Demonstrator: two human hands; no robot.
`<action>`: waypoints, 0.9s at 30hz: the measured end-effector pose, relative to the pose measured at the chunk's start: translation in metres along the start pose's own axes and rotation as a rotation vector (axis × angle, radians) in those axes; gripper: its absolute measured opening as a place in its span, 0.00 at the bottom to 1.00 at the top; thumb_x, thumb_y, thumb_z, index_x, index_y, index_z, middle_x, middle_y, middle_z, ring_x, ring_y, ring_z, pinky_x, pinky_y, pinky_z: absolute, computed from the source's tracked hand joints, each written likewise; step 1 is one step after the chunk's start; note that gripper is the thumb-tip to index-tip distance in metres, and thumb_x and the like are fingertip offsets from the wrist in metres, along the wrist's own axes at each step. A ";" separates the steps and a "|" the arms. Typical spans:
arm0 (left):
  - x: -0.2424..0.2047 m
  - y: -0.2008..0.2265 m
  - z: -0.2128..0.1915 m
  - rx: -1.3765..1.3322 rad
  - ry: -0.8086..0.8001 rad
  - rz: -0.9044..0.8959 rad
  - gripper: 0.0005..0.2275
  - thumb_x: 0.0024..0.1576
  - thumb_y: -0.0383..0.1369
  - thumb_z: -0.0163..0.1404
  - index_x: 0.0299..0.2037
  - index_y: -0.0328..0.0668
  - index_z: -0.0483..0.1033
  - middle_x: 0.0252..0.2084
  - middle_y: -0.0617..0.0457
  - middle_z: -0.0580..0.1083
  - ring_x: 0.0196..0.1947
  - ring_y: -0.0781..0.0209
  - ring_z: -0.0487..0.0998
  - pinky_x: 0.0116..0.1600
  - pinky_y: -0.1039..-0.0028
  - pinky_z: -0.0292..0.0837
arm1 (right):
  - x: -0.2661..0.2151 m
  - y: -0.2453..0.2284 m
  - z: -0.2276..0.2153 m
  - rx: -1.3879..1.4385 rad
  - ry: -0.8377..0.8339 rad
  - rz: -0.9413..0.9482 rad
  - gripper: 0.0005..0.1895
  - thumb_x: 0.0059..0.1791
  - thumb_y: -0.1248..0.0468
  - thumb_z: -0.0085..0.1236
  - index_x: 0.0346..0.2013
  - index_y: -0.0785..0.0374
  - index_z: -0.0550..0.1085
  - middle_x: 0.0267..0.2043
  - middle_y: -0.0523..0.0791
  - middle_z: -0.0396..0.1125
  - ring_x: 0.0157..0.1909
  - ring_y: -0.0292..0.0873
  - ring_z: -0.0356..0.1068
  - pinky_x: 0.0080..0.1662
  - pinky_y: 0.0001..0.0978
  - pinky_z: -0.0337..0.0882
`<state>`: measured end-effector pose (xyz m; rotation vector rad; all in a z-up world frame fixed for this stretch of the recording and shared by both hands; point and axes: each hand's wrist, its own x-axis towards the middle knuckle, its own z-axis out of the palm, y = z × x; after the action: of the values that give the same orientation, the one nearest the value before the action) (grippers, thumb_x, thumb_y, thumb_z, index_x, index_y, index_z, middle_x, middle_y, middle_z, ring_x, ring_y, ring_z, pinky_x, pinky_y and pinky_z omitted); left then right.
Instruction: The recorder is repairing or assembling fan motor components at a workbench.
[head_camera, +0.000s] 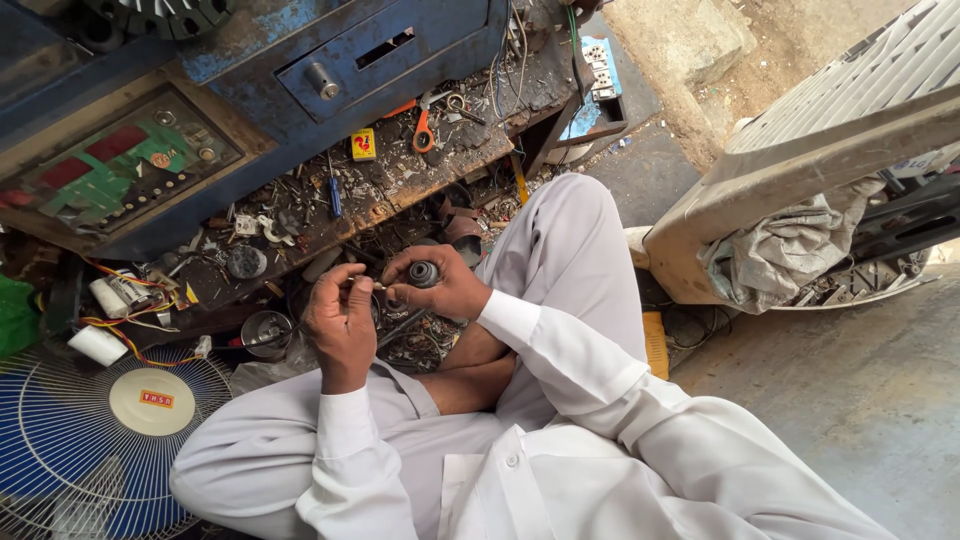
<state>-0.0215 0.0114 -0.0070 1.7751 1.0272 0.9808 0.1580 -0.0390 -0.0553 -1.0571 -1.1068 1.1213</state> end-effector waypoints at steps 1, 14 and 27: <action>0.001 0.001 0.000 0.039 0.016 0.006 0.06 0.64 0.28 0.54 0.49 0.35 0.76 0.38 0.51 0.78 0.36 0.67 0.80 0.41 0.77 0.75 | 0.000 -0.001 0.000 0.001 -0.009 0.009 0.10 0.47 0.67 0.69 0.41 0.64 0.79 0.42 0.42 0.75 0.44 0.33 0.73 0.48 0.27 0.74; -0.003 -0.038 -0.006 -0.589 0.248 -0.122 0.11 0.67 0.24 0.52 0.58 0.32 0.71 0.41 0.48 0.75 0.36 0.64 0.77 0.42 0.73 0.79 | 0.001 0.001 -0.004 -0.091 0.087 -0.003 0.07 0.47 0.68 0.67 0.37 0.65 0.77 0.37 0.44 0.75 0.40 0.33 0.73 0.44 0.28 0.74; -0.005 0.026 0.025 0.106 0.031 0.221 0.09 0.63 0.26 0.58 0.50 0.39 0.73 0.43 0.49 0.77 0.42 0.57 0.80 0.47 0.70 0.78 | -0.007 0.007 -0.006 -0.449 0.046 -0.120 0.12 0.45 0.66 0.67 0.37 0.67 0.73 0.30 0.50 0.68 0.31 0.39 0.65 0.37 0.32 0.68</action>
<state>0.0058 -0.0082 0.0071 1.9988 0.9305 1.1089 0.1619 -0.0454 -0.0642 -1.3334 -1.4036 0.7641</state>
